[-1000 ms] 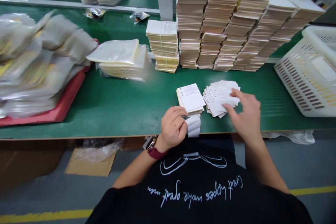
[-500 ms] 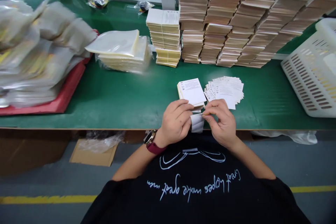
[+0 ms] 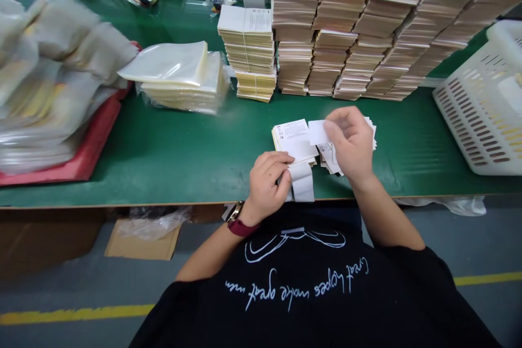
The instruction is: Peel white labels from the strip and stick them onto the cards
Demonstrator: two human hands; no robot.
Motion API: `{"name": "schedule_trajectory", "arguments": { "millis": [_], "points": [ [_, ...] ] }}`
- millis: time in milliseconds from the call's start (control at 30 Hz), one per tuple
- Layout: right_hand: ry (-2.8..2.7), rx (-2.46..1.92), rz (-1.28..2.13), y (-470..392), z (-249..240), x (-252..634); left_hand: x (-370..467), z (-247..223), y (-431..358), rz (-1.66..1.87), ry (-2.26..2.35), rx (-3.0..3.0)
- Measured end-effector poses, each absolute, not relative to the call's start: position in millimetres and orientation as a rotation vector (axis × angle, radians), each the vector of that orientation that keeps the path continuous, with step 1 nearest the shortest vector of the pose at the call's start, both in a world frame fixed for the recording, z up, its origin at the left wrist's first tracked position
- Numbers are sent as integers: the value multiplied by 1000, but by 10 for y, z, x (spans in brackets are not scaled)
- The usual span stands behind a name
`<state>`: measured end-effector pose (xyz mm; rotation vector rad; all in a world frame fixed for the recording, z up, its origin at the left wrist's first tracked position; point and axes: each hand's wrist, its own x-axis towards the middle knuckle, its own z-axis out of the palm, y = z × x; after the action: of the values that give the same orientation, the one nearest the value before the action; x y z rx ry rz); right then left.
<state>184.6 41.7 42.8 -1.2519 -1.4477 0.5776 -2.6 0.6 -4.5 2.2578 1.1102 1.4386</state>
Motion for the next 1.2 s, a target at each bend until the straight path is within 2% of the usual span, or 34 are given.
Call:
{"name": "schedule_trajectory", "arguments": {
  "millis": [233, 633, 700, 833, 900, 1100, 1200],
  "points": [
    [-1433, -1372, 806, 449, 335, 1779, -15, -66, -21, 1516, 1071, 2358],
    [-1569, -1421, 900, 478, 278, 1681, -2, -46, -32, 1490, 1067, 2422],
    [-1669, -1466, 809, 469, 287, 1661, 6, -48, -29, 1454, 1084, 2456],
    [-1925, -1691, 339, 445, 331, 1649, 20, -66, -21, 1422, 1089, 2508],
    [-1924, -1802, 224, 445, 353, 1678, 18, -78, -21, 1426, 1088, 2510],
    [-1680, -1763, 762, 511, 358, 1783, -5, -93, -26, 1403, 1066, 2525],
    [-1599, -1652, 824, 542, 324, 1769, -8, -95, -22, 1398, 1053, 2530]
  ]
}}
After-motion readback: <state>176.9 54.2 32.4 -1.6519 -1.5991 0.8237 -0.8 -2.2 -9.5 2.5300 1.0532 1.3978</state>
